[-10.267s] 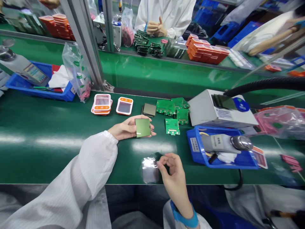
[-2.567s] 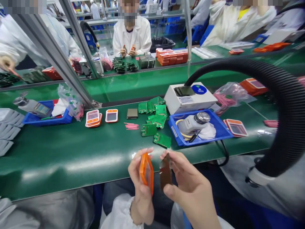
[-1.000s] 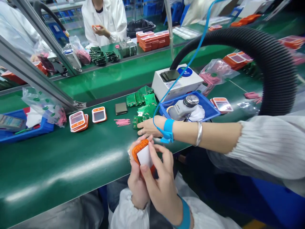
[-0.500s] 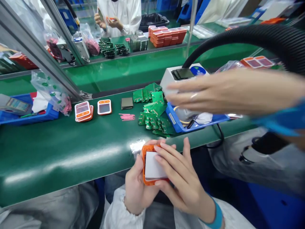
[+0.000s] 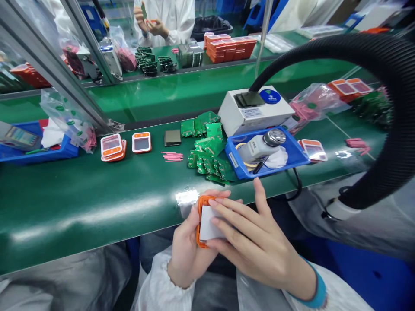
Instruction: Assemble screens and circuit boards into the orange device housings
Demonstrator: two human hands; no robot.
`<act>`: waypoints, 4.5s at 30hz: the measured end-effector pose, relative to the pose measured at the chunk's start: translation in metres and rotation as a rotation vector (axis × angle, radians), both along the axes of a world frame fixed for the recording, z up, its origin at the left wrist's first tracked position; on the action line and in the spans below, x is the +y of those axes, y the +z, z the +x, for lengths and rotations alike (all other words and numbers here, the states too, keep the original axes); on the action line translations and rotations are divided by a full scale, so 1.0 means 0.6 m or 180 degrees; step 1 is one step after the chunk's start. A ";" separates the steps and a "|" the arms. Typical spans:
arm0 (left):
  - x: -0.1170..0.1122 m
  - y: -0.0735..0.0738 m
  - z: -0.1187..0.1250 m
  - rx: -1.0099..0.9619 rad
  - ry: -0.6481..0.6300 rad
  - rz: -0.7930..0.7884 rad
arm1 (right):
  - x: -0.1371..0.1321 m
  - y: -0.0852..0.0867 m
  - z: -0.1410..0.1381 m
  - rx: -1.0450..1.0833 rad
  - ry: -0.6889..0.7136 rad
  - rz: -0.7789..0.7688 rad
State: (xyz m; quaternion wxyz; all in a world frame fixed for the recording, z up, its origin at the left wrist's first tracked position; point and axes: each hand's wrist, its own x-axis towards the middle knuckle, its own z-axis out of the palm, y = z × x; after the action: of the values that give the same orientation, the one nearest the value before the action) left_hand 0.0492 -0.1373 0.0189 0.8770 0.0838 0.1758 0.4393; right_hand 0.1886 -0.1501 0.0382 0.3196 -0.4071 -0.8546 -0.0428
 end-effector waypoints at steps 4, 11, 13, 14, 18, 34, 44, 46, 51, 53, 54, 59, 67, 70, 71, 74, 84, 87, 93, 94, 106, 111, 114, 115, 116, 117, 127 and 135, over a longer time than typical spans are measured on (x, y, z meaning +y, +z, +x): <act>-0.001 0.001 0.001 -0.0028 -0.0030 -0.0037 | -0.005 -0.003 0.001 -0.0054 0.0119 -0.0050; -0.001 0.000 0.004 -0.0018 0.0093 -0.0110 | -0.023 -0.016 -0.012 -0.0342 0.0088 0.0095; -0.002 -0.002 0.005 0.0022 0.0105 -0.0129 | -0.027 -0.023 -0.019 -0.0385 -0.0050 0.0121; -0.002 -0.003 0.005 0.0043 0.0107 -0.0129 | -0.029 -0.027 -0.022 -0.0411 -0.0120 0.0134; 0.002 -0.014 0.004 0.0287 0.0211 -0.0076 | -0.021 -0.042 -0.032 -0.0540 -0.0169 0.0098; 0.005 -0.002 -0.087 0.1099 -0.0272 0.0368 | 0.006 -0.056 -0.032 -0.0221 0.0375 0.0479; -0.017 0.025 -0.096 0.0787 -0.0105 0.0052 | 0.005 -0.050 0.004 0.0906 0.0317 0.0017; -0.019 0.026 -0.101 0.0869 -0.0103 -0.0038 | 0.021 -0.052 -0.005 0.1026 0.0055 -0.0040; -0.012 0.018 -0.127 0.1409 0.0563 -0.0343 | 0.097 -0.075 -0.036 0.0362 -0.1037 -0.0161; -0.008 0.014 -0.139 0.1655 0.0851 -0.0384 | 0.133 -0.086 -0.055 -0.0050 -0.1323 -0.0203; -0.007 0.012 -0.144 0.1734 0.0946 -0.0384 | 0.150 -0.090 -0.066 -0.0195 -0.1365 -0.0232; -0.013 0.002 -0.155 0.1774 0.0917 -0.0366 | 0.231 -0.102 -0.122 -0.0700 -0.1361 -0.0454; -0.016 -0.011 -0.154 0.1640 0.0795 -0.0265 | 0.308 -0.115 -0.155 -0.1054 -0.1199 -0.0915; -0.015 -0.016 -0.157 0.1632 0.0795 -0.0267 | 0.310 -0.121 -0.158 -0.1117 -0.1174 -0.0941; -0.015 -0.018 -0.157 0.1628 0.0789 -0.0269 | 0.309 -0.122 -0.159 -0.1139 -0.1166 -0.0948; -0.016 -0.023 -0.157 0.1592 0.0795 -0.0260 | 0.306 -0.125 -0.160 -0.1210 -0.1146 -0.0963; -0.014 -0.028 -0.141 0.1569 0.0726 -0.0204 | 0.303 -0.127 -0.169 -0.1317 -0.1160 -0.0965; -0.017 -0.025 -0.139 0.1530 0.0695 -0.0206 | 0.296 -0.128 -0.173 -0.1301 -0.1180 -0.0901; -0.021 -0.021 -0.138 0.1484 0.0687 -0.0279 | 0.286 -0.127 -0.175 -0.1085 -0.1140 -0.0820; -0.021 -0.021 -0.137 0.1479 0.0684 -0.0286 | 0.285 -0.125 -0.173 -0.0997 -0.1133 -0.0810; -0.024 -0.010 -0.123 0.1257 0.0560 -0.0312 | 0.189 -0.083 -0.107 0.1093 -0.0193 -0.1566; -0.027 -0.002 -0.117 0.1208 0.0411 -0.0293 | 0.131 -0.050 -0.076 0.1823 0.0327 -0.1908; -0.032 0.011 -0.111 0.1197 0.0272 -0.0190 | 0.103 -0.019 -0.062 0.1502 0.0444 -0.1721; -0.033 0.015 -0.109 0.1188 0.0216 -0.0179 | 0.094 -0.010 -0.059 0.1357 0.0479 -0.1644; -0.035 0.020 -0.107 0.1174 0.0156 -0.0185 | 0.085 -0.001 -0.056 0.1225 0.0527 -0.1568; -0.037 0.023 -0.105 0.1155 0.0094 -0.0211 | 0.077 0.006 -0.053 0.1115 0.0582 -0.1498; -0.048 0.030 -0.087 0.1207 -0.0014 -0.0255 | 0.027 0.017 -0.035 0.0560 0.0589 -0.0909; -0.050 0.036 -0.080 0.1241 -0.0045 -0.0255 | 0.014 0.019 -0.044 0.0111 0.0431 -0.0411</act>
State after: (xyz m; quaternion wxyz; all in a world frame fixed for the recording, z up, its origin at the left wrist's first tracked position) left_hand 0.0012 -0.1673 0.0407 0.8320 0.1335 0.3590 0.4013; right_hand 0.1621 -0.1415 0.0497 0.3097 -0.3689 -0.8754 0.0412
